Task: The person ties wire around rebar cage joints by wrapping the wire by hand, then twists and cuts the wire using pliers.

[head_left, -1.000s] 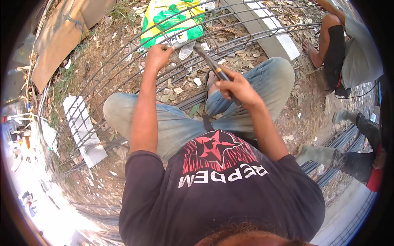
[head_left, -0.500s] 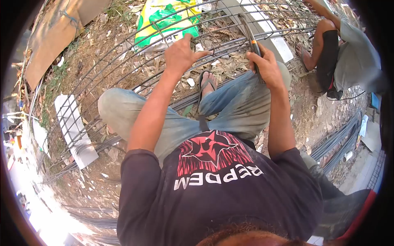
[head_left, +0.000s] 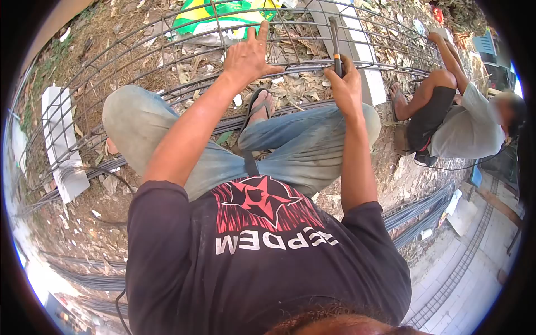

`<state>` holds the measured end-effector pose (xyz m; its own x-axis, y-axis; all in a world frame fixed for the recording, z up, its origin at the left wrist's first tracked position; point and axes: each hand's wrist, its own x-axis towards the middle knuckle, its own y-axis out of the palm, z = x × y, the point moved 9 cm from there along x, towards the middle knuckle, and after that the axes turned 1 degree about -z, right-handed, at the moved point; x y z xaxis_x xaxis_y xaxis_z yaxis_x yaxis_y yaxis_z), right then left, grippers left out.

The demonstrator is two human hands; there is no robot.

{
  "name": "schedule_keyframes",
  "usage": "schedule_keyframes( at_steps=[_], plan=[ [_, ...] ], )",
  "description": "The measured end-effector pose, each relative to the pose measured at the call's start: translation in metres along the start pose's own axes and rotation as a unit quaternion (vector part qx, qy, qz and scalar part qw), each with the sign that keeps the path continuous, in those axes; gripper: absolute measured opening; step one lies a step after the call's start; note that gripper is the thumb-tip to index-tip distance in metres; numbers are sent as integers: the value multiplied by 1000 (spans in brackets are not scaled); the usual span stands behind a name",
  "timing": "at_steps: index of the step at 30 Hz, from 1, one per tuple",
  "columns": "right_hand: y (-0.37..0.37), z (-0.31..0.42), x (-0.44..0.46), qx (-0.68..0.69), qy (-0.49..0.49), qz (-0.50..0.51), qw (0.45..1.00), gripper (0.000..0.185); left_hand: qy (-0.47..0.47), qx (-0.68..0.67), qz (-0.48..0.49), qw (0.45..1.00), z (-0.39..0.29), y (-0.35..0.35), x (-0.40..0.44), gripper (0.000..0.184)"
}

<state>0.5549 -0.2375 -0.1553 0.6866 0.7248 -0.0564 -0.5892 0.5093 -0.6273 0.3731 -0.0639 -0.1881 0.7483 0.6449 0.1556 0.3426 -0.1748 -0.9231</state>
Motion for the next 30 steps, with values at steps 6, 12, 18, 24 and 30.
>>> schedule_keyframes(
  at_steps=[6,12,18,24,30],
  plan=[
    [-6,31,30,-146,-83,8,986,61,-13,10,62,998,4,11,2,127],
    [-22,14,78,-302,-94,-11,949,64,-3,51,13,999,-1,1,3,127],
    [-1,6,71,-373,-124,53,918,96,-17,113,79,990,4,17,12,133],
    [58,40,64,-461,-346,125,808,141,-16,92,64,994,6,21,12,131],
    [91,32,95,-535,-399,192,720,138,-27,77,61,995,5,13,14,125]
  ],
)
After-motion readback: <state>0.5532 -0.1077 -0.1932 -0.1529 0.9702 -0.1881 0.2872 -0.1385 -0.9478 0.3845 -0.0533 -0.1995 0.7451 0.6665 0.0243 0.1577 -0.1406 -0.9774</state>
